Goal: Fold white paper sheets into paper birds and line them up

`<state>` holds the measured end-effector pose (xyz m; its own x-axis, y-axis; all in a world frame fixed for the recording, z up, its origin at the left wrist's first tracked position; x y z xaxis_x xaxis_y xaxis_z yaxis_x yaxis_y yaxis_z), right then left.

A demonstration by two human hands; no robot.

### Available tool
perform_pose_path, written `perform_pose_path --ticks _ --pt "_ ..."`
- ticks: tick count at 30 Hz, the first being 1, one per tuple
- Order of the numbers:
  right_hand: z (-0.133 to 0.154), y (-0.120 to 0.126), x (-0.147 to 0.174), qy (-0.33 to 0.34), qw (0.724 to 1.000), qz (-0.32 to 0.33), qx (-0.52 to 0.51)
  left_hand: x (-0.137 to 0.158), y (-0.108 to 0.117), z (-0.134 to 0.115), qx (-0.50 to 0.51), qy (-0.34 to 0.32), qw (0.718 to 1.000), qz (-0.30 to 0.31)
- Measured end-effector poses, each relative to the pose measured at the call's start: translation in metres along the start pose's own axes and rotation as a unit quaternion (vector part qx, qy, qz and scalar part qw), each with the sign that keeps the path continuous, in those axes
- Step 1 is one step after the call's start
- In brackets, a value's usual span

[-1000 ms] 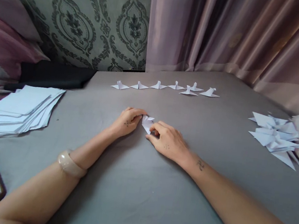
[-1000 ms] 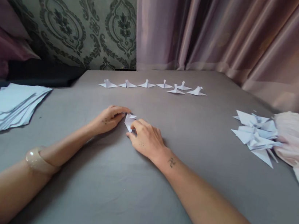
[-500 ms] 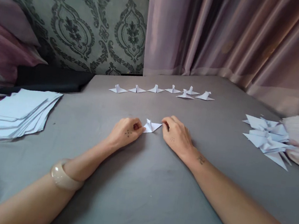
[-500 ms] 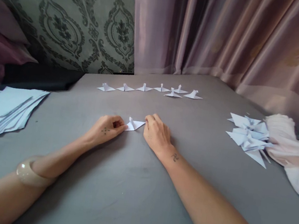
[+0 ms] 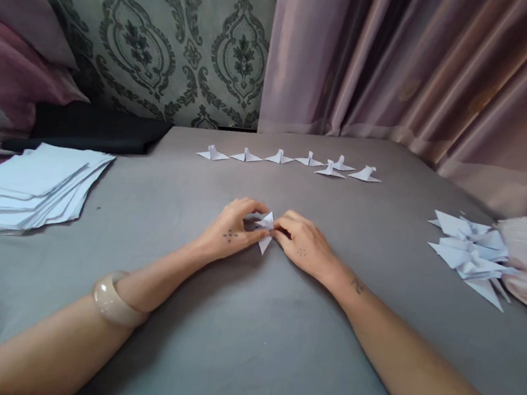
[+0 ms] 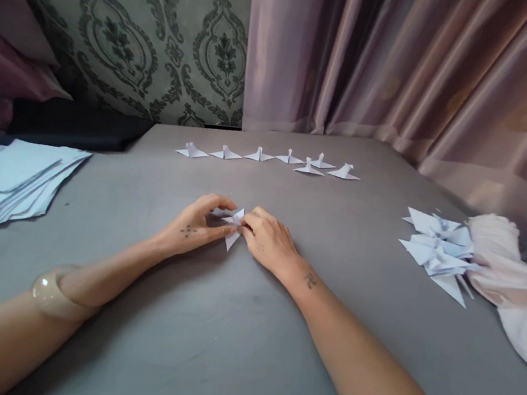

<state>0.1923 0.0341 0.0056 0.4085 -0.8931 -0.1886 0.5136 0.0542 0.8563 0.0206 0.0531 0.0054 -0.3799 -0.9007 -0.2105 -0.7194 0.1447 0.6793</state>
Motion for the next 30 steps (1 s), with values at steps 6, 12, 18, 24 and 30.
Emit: perform_pose_path --ticks 6,12,18,24,30 --pt "-0.001 -0.003 0.001 -0.011 0.999 -0.035 -0.024 -0.002 -0.004 -0.003 0.047 0.037 0.998 0.006" --pt "0.007 0.000 0.004 -0.010 0.985 -0.138 -0.100 -0.001 -0.004 -0.008 0.055 0.025 0.998 -0.002" --pt "0.011 -0.001 0.003 -0.015 0.982 -0.132 -0.133 0.001 -0.003 -0.011 0.034 0.001 0.999 -0.024" --pt "0.014 0.001 -0.002 -0.074 0.975 -0.112 -0.179 0.000 -0.003 -0.011 0.016 -0.029 0.999 -0.022" --pt "0.014 0.000 -0.010 -0.117 0.970 -0.110 -0.185 -0.002 -0.003 -0.008 0.000 -0.032 0.999 -0.024"
Point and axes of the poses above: each hand's wrist, its own x-axis away from the middle knuckle, its own y-axis out of the back of the hand, z = x × y, the point moved 3 cm from there along -x, towards the middle knuckle, and after that the axes turned 4 degrees about y, right-handed, at the moved point
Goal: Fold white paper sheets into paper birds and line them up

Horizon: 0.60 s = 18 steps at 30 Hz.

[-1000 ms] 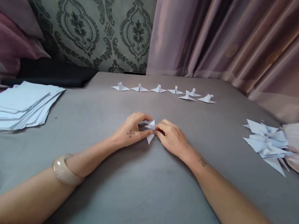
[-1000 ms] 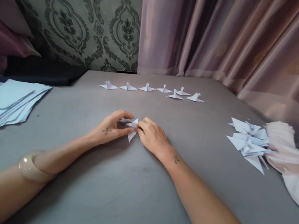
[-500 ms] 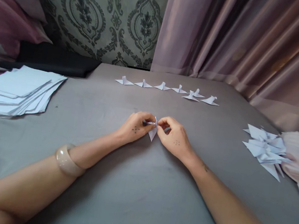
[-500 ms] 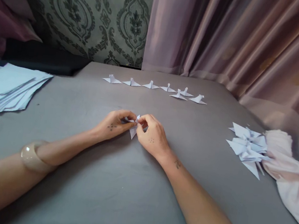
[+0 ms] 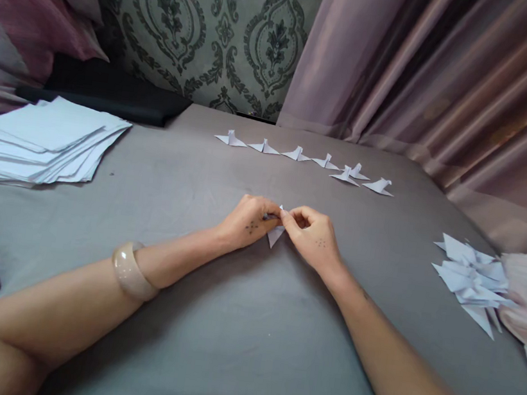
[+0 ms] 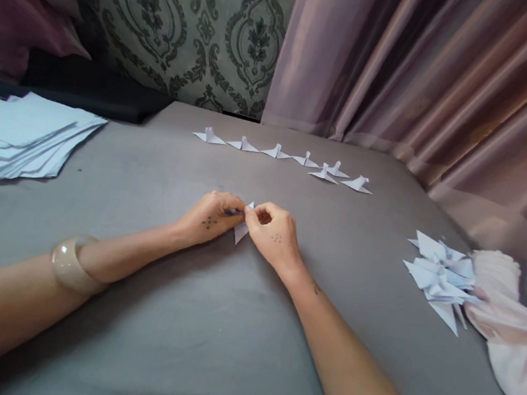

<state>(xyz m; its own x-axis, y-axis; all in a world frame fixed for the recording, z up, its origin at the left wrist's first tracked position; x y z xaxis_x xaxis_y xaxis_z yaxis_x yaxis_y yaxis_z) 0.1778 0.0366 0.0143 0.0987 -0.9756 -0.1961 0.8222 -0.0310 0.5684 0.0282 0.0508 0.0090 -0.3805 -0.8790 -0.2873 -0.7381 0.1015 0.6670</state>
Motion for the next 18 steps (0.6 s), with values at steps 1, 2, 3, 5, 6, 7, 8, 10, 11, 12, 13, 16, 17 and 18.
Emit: perform_pose_path --ticks 1,2,3,5,6,7,8,10,11,12,13,16,17,18 --pt "-0.001 0.000 -0.001 -0.006 1.000 0.001 0.000 0.000 0.000 0.001 0.005 0.002 1.000 0.000" --pt "-0.002 0.000 -0.002 -0.012 1.000 0.004 -0.002 0.000 -0.001 0.001 0.013 0.004 1.000 0.002" --pt "-0.003 0.000 -0.002 -0.021 1.000 0.007 -0.006 0.000 -0.001 0.002 0.021 0.005 1.000 0.003" --pt "-0.003 0.002 -0.003 -0.043 0.999 0.013 -0.020 0.000 -0.002 0.002 0.032 0.005 0.999 0.008" --pt "-0.003 0.002 -0.003 -0.059 0.998 0.018 -0.031 0.000 -0.002 0.002 0.033 0.004 0.999 0.010" --pt "-0.003 0.002 -0.004 -0.079 0.996 0.024 -0.046 0.000 -0.002 0.002 0.033 0.002 0.999 0.012" --pt "-0.003 0.003 -0.004 -0.103 0.992 0.030 -0.062 0.000 -0.002 0.002 0.031 0.000 0.999 0.012" --pt "-0.004 0.004 -0.004 -0.149 0.983 0.044 -0.100 0.000 -0.002 0.001 0.025 -0.006 1.000 0.012" --pt "-0.005 0.004 -0.004 -0.171 0.977 0.053 -0.119 0.000 -0.002 0.001 0.023 -0.008 1.000 0.013" --pt "-0.007 0.004 -0.004 -0.189 0.971 0.062 -0.137 0.000 -0.002 0.000 0.022 -0.009 1.000 0.014" --pt "-0.008 0.004 -0.005 -0.202 0.965 0.071 -0.154 0.000 -0.002 0.000 0.022 -0.010 1.000 0.016" --pt "-0.012 0.005 -0.006 -0.222 0.951 0.098 -0.192 0.000 -0.001 0.000 0.025 -0.006 0.999 0.023" --pt "-0.013 0.005 -0.006 -0.224 0.948 0.102 -0.200 0.000 -0.001 0.000 0.025 -0.005 0.999 0.026" --pt "-0.014 0.005 -0.006 -0.226 0.947 0.103 -0.204 0.000 -0.001 0.000 0.025 -0.004 0.999 0.030"
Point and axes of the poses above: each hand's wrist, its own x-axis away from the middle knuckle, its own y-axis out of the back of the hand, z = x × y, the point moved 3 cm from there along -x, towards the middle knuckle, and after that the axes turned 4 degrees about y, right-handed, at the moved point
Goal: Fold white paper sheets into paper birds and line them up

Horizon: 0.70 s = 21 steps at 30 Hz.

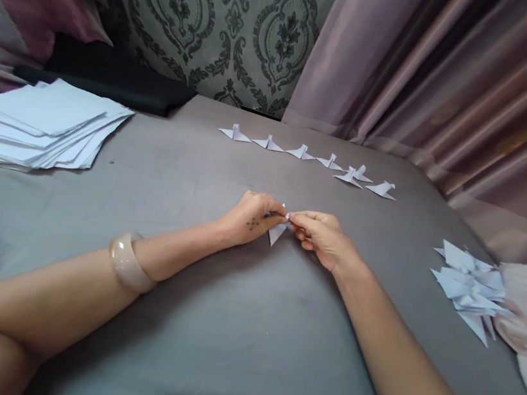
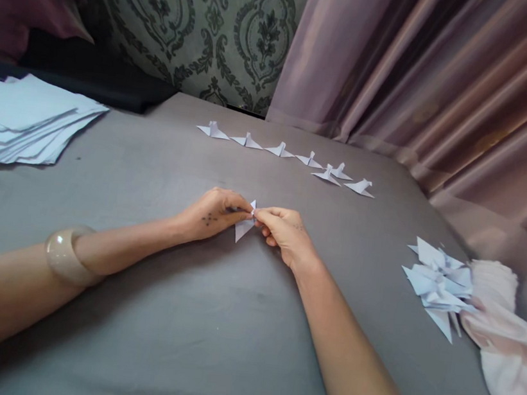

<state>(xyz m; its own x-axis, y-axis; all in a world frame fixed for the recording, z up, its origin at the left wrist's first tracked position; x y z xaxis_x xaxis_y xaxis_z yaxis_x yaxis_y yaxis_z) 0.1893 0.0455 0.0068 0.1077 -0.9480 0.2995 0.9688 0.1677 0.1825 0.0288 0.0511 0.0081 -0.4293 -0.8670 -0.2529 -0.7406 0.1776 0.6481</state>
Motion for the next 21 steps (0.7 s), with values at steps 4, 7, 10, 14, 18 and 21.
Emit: perform_pose_path --ticks 4,7,10,14,18,21 --pt "0.0008 -0.0003 -0.0003 0.008 1.000 -0.005 0.010 0.0000 0.0009 -0.0007 0.002 0.008 1.000 0.002" --pt "0.0025 -0.0018 0.0002 0.019 0.999 -0.018 0.030 0.0000 0.0011 -0.0013 0.004 0.006 1.000 0.003" --pt "0.0029 -0.0031 0.0000 0.018 0.999 -0.030 0.026 -0.0001 0.0010 -0.0013 -0.001 0.002 1.000 -0.002" --pt "0.0013 -0.0045 -0.0007 -0.009 1.000 -0.024 -0.011 0.0003 0.0009 -0.0004 0.004 0.010 1.000 -0.012" --pt "0.0001 -0.0047 -0.0006 -0.024 0.998 -0.028 -0.045 0.0004 0.0006 0.0002 0.026 0.023 0.999 -0.012" --pt "0.0002 -0.0042 -0.0004 -0.027 0.998 -0.029 -0.058 0.0001 0.0008 0.0002 0.023 0.028 0.999 -0.011"
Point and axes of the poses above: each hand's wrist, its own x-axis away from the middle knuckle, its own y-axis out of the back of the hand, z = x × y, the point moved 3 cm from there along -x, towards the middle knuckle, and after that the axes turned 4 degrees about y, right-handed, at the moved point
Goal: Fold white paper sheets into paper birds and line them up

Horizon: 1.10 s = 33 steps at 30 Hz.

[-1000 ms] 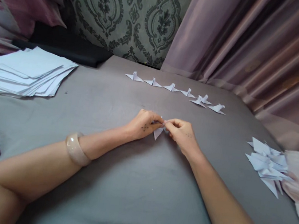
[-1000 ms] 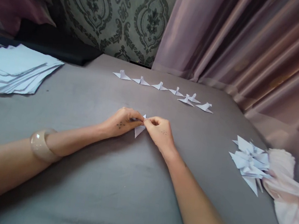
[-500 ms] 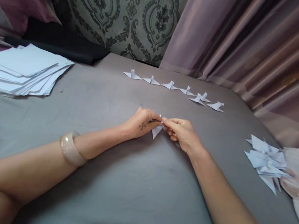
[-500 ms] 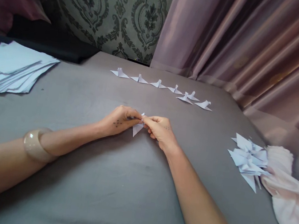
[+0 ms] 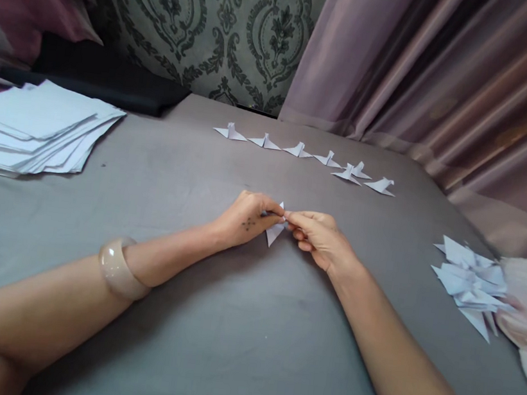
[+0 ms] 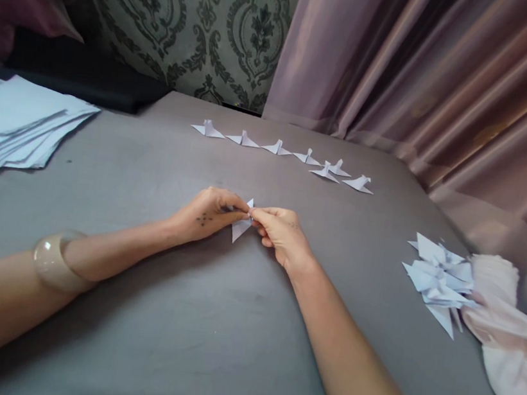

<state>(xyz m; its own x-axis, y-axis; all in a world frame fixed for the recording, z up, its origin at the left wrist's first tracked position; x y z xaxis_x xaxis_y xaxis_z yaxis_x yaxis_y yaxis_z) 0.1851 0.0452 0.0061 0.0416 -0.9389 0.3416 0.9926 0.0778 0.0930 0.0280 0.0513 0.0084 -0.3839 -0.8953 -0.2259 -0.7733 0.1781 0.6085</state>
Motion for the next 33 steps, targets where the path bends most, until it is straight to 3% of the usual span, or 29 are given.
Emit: perform_pose_path --ticks 7,13,33 --pt "0.0009 -0.0007 0.0000 -0.033 0.998 0.031 -0.044 -0.0010 0.0008 0.0013 0.003 0.003 1.000 0.002" --pt "-0.0003 0.0002 0.0016 -0.012 1.000 -0.001 0.013 -0.0016 0.0008 0.0017 -0.003 0.007 1.000 0.001" --pt "0.0031 0.0031 0.0004 -0.033 0.999 0.016 0.022 -0.0022 -0.0012 0.0045 0.035 -0.014 0.999 0.003"
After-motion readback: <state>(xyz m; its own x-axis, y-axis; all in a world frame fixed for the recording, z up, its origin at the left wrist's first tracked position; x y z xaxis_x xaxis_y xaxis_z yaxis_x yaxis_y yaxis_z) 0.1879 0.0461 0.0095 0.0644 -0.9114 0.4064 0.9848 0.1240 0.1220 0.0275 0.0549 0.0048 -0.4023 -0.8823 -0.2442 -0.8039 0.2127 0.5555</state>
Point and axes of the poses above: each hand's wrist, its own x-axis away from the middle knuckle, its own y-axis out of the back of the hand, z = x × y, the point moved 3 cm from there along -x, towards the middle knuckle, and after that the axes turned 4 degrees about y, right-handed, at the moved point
